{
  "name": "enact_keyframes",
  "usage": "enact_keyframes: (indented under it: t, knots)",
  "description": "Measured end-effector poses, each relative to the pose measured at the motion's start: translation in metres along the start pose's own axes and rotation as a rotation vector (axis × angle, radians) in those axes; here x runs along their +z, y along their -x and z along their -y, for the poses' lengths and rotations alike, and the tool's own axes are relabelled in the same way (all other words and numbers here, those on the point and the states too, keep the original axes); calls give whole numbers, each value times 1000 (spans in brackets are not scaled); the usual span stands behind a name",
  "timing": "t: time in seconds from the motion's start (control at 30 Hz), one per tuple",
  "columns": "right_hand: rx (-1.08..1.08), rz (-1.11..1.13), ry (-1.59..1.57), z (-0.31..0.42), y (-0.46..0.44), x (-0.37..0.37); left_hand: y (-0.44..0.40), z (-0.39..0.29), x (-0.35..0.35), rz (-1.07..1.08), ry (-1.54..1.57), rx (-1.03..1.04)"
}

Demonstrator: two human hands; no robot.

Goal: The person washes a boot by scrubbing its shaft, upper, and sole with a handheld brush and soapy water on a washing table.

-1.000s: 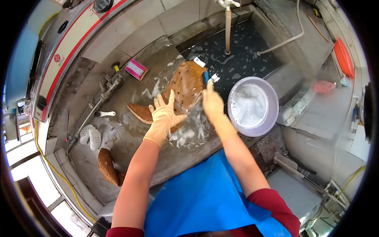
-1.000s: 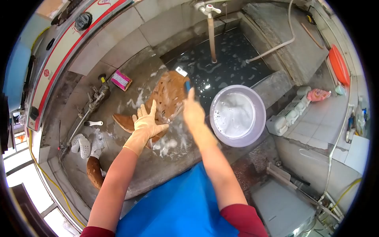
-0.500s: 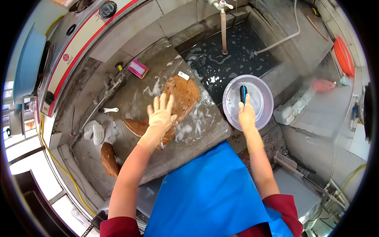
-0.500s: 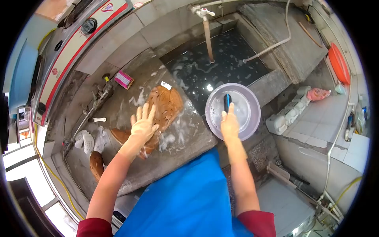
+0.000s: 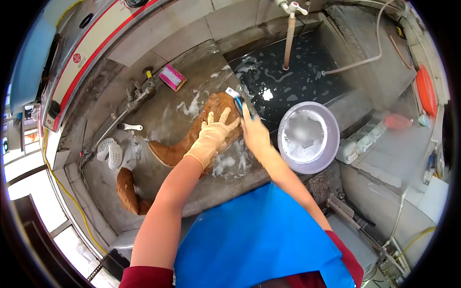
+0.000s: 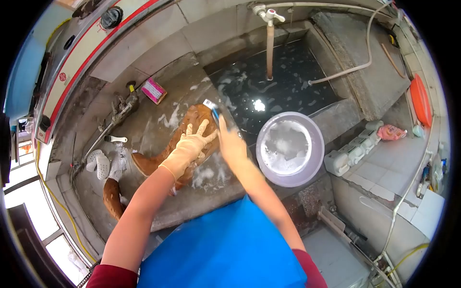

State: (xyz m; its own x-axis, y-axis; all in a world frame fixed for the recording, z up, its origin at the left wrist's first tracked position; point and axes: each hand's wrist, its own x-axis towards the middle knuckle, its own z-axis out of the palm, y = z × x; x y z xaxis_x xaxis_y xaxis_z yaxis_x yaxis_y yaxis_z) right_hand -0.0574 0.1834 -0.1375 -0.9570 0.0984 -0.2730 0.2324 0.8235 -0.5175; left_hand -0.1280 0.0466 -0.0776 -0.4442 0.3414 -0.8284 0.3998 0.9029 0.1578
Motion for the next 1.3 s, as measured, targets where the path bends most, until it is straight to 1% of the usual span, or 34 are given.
enact_keyframes:
  t: [0.03, 0.07, 0.17, 0.2, 0.23, 0.3, 0.33, 0.37, 0.43, 0.5, 0.53, 0.57, 0.6, 0.67, 0.7, 0.77, 0.83, 0.87, 0.9, 0.97, 1.0, 1.03, 1.1, 1.17, 1.2, 1.23, 1.3]
  knots:
    - [-34, -76, 13, 2, -23, 5, 1, 0, -1, 10, 6, -3]
    - [-40, -98, -57, 3, -28, 7, 3, -1, -6, 25, 9, -7]
    - [26, -13, -5, -10, 38, 10, 1, -1, -7, 16, 9, 3]
    - [192, 281, -35, 0, 60, -14, -1, -1, -8, 25, -1, 7]
    - [248, 349, -20, 1, 64, -20, 0, -1, -8, 40, -5, 7]
    - [115, 136, -7, 9, 20, -8, 3, -2, -6, 64, -17, -1]
    - [47, 84, -2, 14, -12, -4, 1, -3, -7, 71, -14, -11]
    - [58, 84, -16, 19, -37, -5, -1, -3, -9, 73, -3, -24]
    - [28, 18, -32, 9, -22, 5, 0, -3, -8, 73, 27, -28]
    - [66, 20, 14, -5, 41, 5, 1, -2, -14, 102, 21, -14]
    - [99, 98, 28, -12, 73, 8, -2, 0, -18, 95, 22, -12]
    - [216, 265, 20, -5, 75, -4, -2, 0, -15, 82, 21, -8]
    - [146, 170, -15, -5, 58, -3, -1, -2, -10, 73, 22, -7]
    - [10, -40, -73, -1, -13, 5, -3, 0, -8, 77, 17, -4]
    - [49, -49, -154, -1, -44, 9, -3, 0, -10, 73, 23, -6]
    - [-40, -165, -152, -6, -23, 19, -1, -1, -8, 62, 18, -10]
    - [82, -64, -152, -11, 50, 23, 2, 0, -11, 51, 56, 14]
    - [192, 98, -216, -8, 79, 16, -2, 1, -14, 43, 54, 16]
    - [107, -2, -200, -19, 91, 32, -4, 2, -11, 41, 44, 10]
    - [63, -74, -194, -13, 36, 24, -1, -1, -5, 53, 32, 4]
    - [52, -53, -217, -3, -1, 9, 1, -2, -11, 50, 48, -2]
    - [1, -121, -275, -3, -28, 13, 3, -4, -14, 49, 73, -11]
    - [118, -39, -293, 12, -3, -2, 2, -5, -14, 57, 69, -16]
    - [163, -32, -263, -11, 66, 28, -2, -2, -11, 74, 55, -17]
    - [240, 74, -257, -9, 89, 21, -4, -3, -10, 91, 32, -32]
    - [244, 81, -255, -3, 76, 9, -4, -3, -9, 99, 36, -31]
    - [146, 69, -212, 7, 8, -4, -2, -1, -7, 50, 22, 0]
